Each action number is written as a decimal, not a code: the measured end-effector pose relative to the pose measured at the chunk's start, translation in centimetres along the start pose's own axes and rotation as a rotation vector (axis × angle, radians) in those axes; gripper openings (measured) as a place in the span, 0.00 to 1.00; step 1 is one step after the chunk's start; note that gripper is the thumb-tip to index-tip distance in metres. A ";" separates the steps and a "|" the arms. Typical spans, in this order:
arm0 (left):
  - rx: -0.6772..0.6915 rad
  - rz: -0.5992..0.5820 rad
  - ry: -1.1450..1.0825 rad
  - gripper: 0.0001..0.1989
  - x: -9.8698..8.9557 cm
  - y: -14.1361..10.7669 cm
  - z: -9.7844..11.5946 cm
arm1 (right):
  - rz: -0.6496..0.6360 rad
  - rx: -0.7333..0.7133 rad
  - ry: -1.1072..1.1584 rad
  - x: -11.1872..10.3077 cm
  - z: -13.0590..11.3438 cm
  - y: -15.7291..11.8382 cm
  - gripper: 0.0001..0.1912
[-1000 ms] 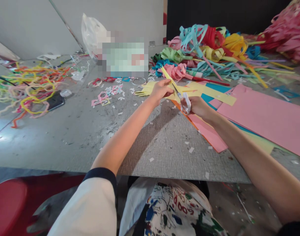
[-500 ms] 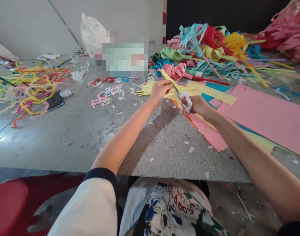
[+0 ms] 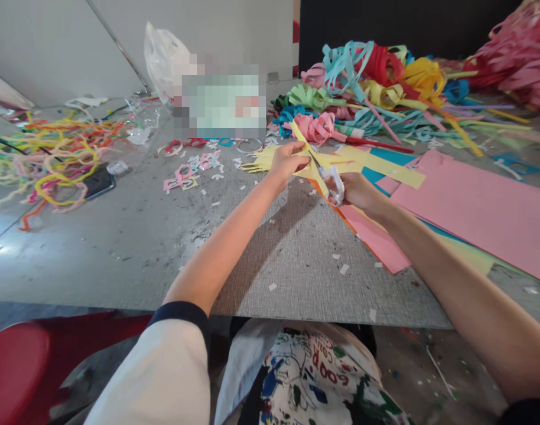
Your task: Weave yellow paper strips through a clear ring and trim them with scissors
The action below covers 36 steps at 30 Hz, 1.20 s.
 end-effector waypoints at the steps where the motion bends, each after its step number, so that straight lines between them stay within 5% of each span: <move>1: -0.003 0.004 -0.001 0.27 0.0 0.0 0.0 | 0.003 -0.004 -0.007 0.0 0.1 0.1 0.23; 15: -0.026 -0.024 -0.020 0.31 0.4 -0.5 0.3 | 0.043 0.016 -0.068 0.1 -0.9 -0.6 0.29; 36: -0.063 -0.041 0.036 0.29 0.7 -1.5 1.0 | 0.033 -0.043 -0.101 -0.6 0.6 0.9 0.24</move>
Point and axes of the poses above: each hand's wrist, its own y-axis towards the middle knuckle, its own x-axis out of the palm, z = x × y, the point moved 3 cm from there along y, towards the middle knuckle, and after that the axes turned 3 degrees about z, right-handed, at the moved point
